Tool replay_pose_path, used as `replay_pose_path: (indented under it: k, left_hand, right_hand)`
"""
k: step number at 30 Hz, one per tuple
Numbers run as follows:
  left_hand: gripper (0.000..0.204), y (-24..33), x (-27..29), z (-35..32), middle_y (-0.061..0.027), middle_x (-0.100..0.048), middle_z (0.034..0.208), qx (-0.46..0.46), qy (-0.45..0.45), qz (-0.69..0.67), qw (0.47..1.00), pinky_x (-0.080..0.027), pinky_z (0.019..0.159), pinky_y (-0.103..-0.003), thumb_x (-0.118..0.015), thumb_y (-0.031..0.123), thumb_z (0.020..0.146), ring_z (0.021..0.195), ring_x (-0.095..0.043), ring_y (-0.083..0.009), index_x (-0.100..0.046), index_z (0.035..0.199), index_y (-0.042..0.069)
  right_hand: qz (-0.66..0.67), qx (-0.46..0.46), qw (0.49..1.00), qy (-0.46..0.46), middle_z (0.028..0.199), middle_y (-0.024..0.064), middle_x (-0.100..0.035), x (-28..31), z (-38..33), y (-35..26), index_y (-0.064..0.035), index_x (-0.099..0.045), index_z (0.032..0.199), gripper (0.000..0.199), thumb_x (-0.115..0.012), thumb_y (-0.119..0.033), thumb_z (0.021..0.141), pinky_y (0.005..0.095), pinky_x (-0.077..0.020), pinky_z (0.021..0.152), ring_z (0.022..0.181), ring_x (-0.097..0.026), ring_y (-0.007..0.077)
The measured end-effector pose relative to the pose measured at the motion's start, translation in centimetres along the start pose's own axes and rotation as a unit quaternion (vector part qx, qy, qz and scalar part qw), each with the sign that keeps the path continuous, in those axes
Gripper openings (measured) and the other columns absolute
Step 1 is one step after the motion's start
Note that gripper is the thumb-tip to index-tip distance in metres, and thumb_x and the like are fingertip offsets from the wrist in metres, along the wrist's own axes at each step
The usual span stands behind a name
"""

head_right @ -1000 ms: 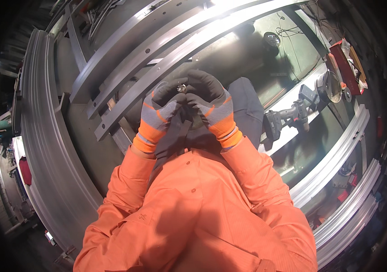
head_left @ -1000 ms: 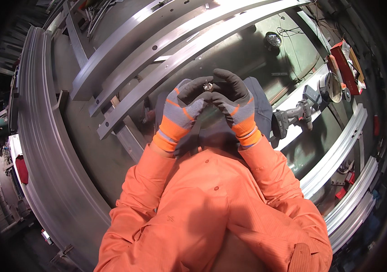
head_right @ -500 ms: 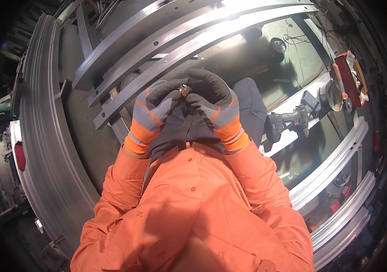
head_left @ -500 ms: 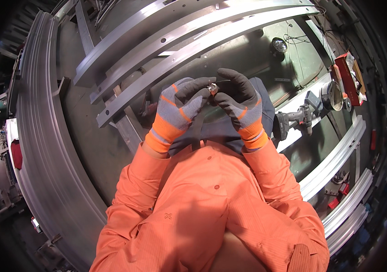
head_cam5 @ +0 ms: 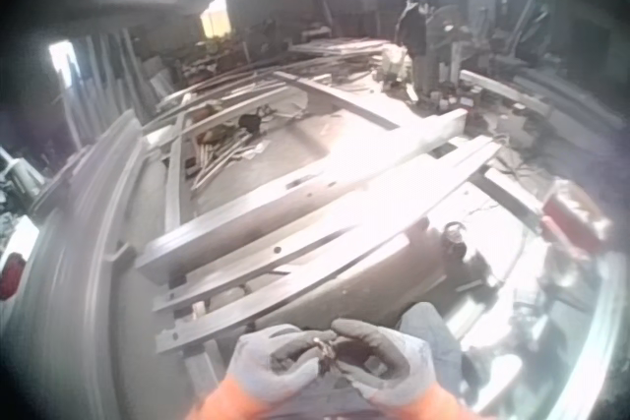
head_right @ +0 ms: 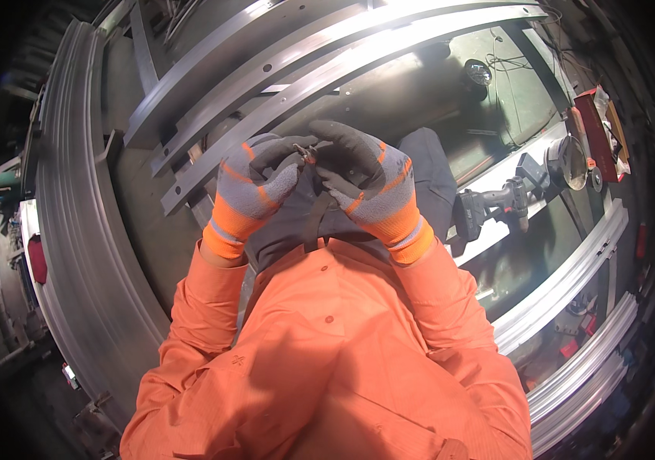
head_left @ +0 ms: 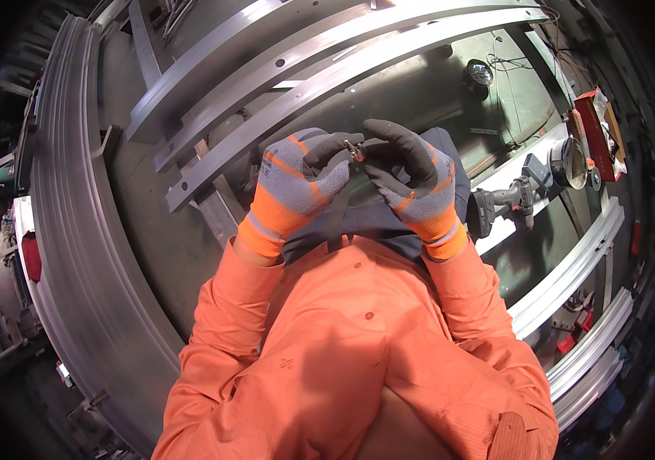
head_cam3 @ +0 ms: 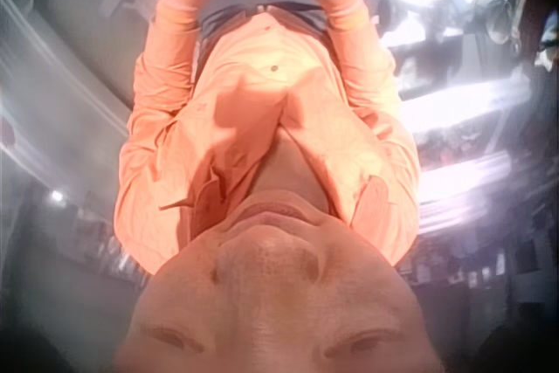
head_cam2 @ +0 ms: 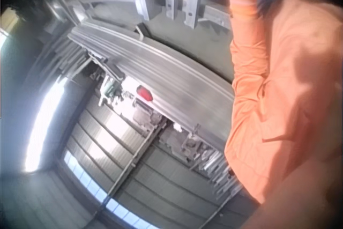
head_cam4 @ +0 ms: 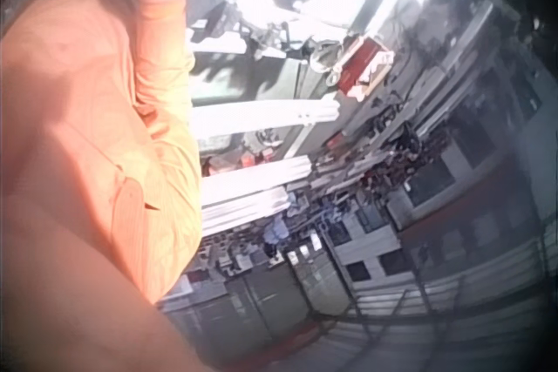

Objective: The person marks a metal beam with a pencil, then uses a cordless drill to fasten multiple long metal beams together into a frame structure. The person sits on the floor during the assembly and repeatedly aligns and drills the beams.

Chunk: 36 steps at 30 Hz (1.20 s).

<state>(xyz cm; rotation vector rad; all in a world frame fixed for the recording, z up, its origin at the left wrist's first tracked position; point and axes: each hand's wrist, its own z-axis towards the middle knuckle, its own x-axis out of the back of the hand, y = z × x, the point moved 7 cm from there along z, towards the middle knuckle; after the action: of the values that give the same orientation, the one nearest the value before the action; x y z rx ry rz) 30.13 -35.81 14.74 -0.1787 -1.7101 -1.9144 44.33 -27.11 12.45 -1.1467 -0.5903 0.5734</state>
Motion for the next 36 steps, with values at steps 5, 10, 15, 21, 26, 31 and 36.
replay_pose_path:
  k: [5, 10, 15, 21, 26, 31, 36]
  left_hand:
    - [0.018, -1.1, 0.1, 0.1, -0.0117, -0.075, 0.092, 0.045, 0.045, -0.049, 0.997, -0.054, 0.077, -0.031, -0.066, 0.008, 0.091, 0.083, -0.070, -0.0197, -0.075, 0.105, 0.001]
    - [0.015, -4.3, 1.6, -0.7, -0.0098, -0.076, 0.097, 0.140, 0.099, -0.202, 0.964, -0.054, 0.082, -0.028, -0.068, 0.007, 0.093, 0.088, -0.070, -0.0152, -0.075, 0.103, -0.001]
    - [0.016, -2.2, 1.5, -1.3, -0.0100, -0.076, 0.100, 0.114, 0.082, -0.106, 0.984, -0.055, 0.084, -0.029, -0.074, 0.004, 0.089, 0.090, -0.071, -0.0139, -0.075, 0.103, -0.002]
    - [0.018, -1.8, 0.8, -1.1, -0.0093, -0.073, 0.091, 0.055, 0.087, -0.023, 0.994, -0.055, 0.072, -0.030, -0.078, 0.010, 0.085, 0.079, -0.070, -0.0182, -0.076, 0.102, 0.004]
    - [0.014, -0.1, 1.0, -0.7, -0.0122, -0.070, 0.088, 0.016, 0.091, 0.066, 0.993, -0.053, 0.066, -0.034, -0.076, 0.010, 0.083, 0.074, -0.067, -0.0273, -0.075, 0.096, 0.005]
    - [0.014, -0.4, 0.8, -0.9, -0.0136, -0.070, 0.088, -0.039, 0.146, 0.116, 0.982, -0.053, 0.069, -0.035, -0.075, 0.007, 0.081, 0.075, -0.066, -0.0297, -0.072, 0.094, 0.003]
    - [0.020, -2.5, 0.6, -1.8, -0.0117, -0.072, 0.094, 0.038, 0.123, -0.032, 0.991, -0.055, 0.078, -0.031, -0.075, 0.003, 0.083, 0.084, -0.070, -0.0199, -0.072, 0.102, -0.001]
  right_hand:
    - [-0.001, -0.003, 1.000, 0.008, 0.103, 0.0088, -0.077, -0.4, 0.1, -0.2, -0.0016, -0.064, 0.133, 0.046, -0.071, 0.005, 0.087, 0.0259, -0.0569, 0.081, 0.090, -0.072, 0.0116]
    - [0.080, -0.069, 0.994, 0.029, 0.103, 0.0090, -0.077, -0.2, 0.2, 0.6, -0.0001, -0.064, 0.132, 0.043, -0.070, 0.004, 0.090, 0.0255, -0.0571, 0.079, 0.090, -0.071, 0.0106]
    - [0.089, -0.048, 0.994, 0.042, 0.102, 0.0086, -0.077, -0.3, 0.4, 1.0, -0.0006, -0.064, 0.133, 0.044, -0.071, 0.003, 0.089, 0.0247, -0.0567, 0.077, 0.088, -0.070, 0.0092]
    - [0.023, -0.050, 0.998, 0.021, 0.101, 0.0075, -0.077, -0.5, 0.4, 0.9, -0.0029, -0.065, 0.133, 0.046, -0.073, 0.001, 0.088, 0.0240, -0.0559, 0.075, 0.084, -0.069, 0.0097]
    - [0.019, -0.033, 0.999, 0.023, 0.101, 0.0080, -0.077, -0.7, 0.4, 0.8, -0.0024, -0.066, 0.130, 0.044, -0.073, 0.002, 0.087, 0.0254, -0.0567, 0.076, 0.085, -0.071, 0.0120]
    - [0.020, -0.026, 0.999, 0.015, 0.100, 0.0086, -0.076, -0.5, 0.6, 0.4, -0.0023, -0.066, 0.130, 0.045, -0.073, 0.003, 0.086, 0.0266, -0.0575, 0.078, 0.090, -0.072, 0.0141]
    - [0.008, -0.019, 0.999, 0.028, 0.103, 0.0096, -0.076, -0.1, 0.4, 0.8, -0.0011, -0.067, 0.129, 0.043, -0.073, 0.003, 0.087, 0.0269, -0.0576, 0.079, 0.092, -0.072, 0.0131]
